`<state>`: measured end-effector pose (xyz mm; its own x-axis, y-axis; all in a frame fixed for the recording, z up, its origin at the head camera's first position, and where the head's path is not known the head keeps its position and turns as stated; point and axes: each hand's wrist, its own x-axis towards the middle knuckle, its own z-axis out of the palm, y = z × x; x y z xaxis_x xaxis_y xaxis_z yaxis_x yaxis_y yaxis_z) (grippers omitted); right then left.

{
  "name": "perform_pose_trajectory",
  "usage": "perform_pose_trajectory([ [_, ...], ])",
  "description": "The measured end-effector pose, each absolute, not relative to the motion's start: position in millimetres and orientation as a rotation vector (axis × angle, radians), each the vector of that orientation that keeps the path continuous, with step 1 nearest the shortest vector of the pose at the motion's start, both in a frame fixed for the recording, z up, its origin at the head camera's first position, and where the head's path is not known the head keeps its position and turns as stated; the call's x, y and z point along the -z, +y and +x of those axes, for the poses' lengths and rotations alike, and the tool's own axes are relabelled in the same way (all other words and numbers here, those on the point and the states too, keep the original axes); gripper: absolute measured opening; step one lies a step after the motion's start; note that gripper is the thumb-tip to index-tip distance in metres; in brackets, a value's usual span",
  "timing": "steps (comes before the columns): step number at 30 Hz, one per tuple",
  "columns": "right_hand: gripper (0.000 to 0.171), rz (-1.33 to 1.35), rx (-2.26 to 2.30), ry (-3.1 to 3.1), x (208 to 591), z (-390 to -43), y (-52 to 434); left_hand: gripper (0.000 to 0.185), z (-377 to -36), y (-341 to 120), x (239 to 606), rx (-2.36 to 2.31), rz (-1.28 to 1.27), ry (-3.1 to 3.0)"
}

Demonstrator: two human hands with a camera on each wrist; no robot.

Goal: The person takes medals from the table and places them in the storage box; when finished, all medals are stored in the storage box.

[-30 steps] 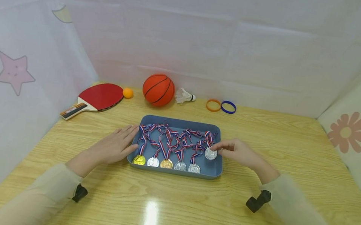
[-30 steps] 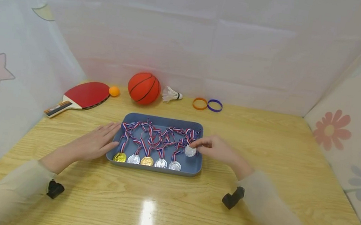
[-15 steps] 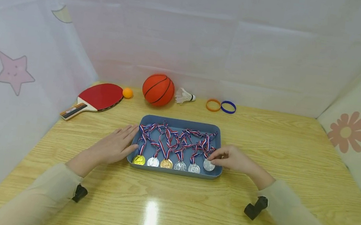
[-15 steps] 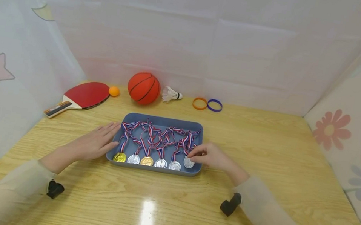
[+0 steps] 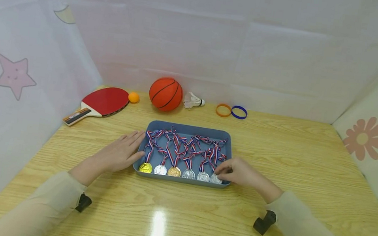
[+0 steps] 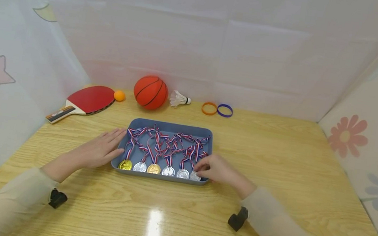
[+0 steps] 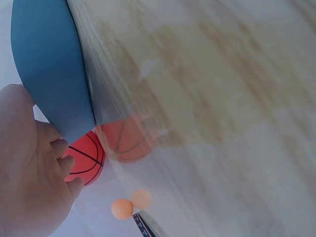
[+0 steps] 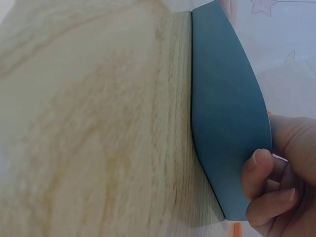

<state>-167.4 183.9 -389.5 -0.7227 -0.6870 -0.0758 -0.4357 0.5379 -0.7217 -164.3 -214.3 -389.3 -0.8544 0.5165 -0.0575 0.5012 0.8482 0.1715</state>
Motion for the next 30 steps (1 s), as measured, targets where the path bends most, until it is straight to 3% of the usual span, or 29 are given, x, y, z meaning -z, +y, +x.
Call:
perform_pose_trajectory([
  [20,0.009,-0.959,0.702,2.573,379.1,-166.3,175.6,0.067,-163.4,-215.2,388.1,-0.233,0.791,2.916],
  [30,0.014,-0.857,0.843,2.609,366.8,-168.8,187.8,0.068,-163.9,-216.9,390.5,-0.264,0.792,2.913],
])
